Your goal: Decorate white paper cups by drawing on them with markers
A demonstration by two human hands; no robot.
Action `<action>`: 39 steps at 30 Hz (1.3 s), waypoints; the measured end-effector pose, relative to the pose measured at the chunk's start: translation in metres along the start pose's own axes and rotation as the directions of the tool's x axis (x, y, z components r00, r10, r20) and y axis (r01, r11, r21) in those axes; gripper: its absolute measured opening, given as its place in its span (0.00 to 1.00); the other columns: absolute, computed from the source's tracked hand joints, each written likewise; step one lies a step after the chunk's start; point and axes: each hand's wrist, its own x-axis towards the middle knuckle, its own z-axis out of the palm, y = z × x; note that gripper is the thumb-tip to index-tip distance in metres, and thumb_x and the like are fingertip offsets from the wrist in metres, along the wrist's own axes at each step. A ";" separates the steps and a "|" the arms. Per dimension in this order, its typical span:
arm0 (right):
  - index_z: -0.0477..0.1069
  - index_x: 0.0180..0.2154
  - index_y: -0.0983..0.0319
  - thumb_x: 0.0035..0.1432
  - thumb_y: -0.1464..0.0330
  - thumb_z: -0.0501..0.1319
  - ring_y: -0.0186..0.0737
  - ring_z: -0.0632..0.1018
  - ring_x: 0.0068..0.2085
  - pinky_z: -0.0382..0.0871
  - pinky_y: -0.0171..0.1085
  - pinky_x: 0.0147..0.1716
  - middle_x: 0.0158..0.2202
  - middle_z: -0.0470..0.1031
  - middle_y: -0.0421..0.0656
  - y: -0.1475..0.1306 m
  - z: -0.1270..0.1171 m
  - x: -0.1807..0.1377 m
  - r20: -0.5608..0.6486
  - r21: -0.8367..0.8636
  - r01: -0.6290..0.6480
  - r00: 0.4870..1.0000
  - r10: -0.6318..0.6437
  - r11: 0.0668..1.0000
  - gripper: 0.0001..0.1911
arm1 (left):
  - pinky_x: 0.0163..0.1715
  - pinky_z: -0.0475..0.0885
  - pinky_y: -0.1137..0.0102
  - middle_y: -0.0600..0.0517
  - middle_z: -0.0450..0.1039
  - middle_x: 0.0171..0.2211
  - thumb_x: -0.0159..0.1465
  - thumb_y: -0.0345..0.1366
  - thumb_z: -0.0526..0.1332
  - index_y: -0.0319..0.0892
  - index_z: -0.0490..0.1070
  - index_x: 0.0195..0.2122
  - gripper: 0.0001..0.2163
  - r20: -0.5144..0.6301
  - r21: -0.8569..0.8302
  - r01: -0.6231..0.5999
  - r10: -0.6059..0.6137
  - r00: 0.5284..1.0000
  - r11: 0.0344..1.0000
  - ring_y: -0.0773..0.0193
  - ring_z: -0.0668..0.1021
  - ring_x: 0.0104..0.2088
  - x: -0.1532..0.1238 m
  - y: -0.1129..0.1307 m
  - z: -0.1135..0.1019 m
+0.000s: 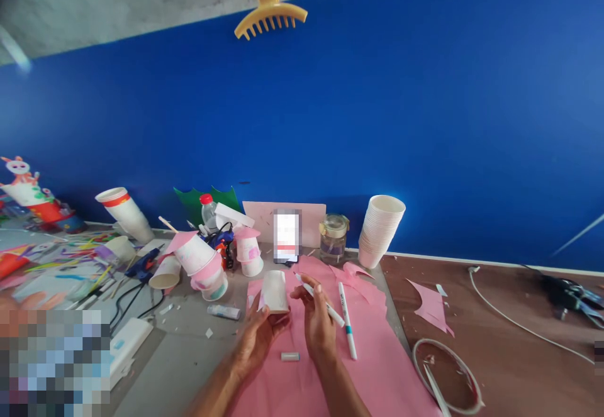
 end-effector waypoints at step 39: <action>0.69 0.26 0.62 0.54 0.56 0.63 0.34 0.68 0.22 0.64 0.32 0.22 0.19 0.65 0.37 -0.007 0.017 -0.009 -0.009 -0.286 0.049 0.999 -0.053 0.957 0.16 | 0.44 0.69 0.64 0.47 0.75 0.40 0.55 0.40 0.69 0.43 0.68 0.54 0.25 0.100 0.324 -0.080 0.050 0.994 0.943 0.57 0.75 0.42 0.002 -0.003 0.000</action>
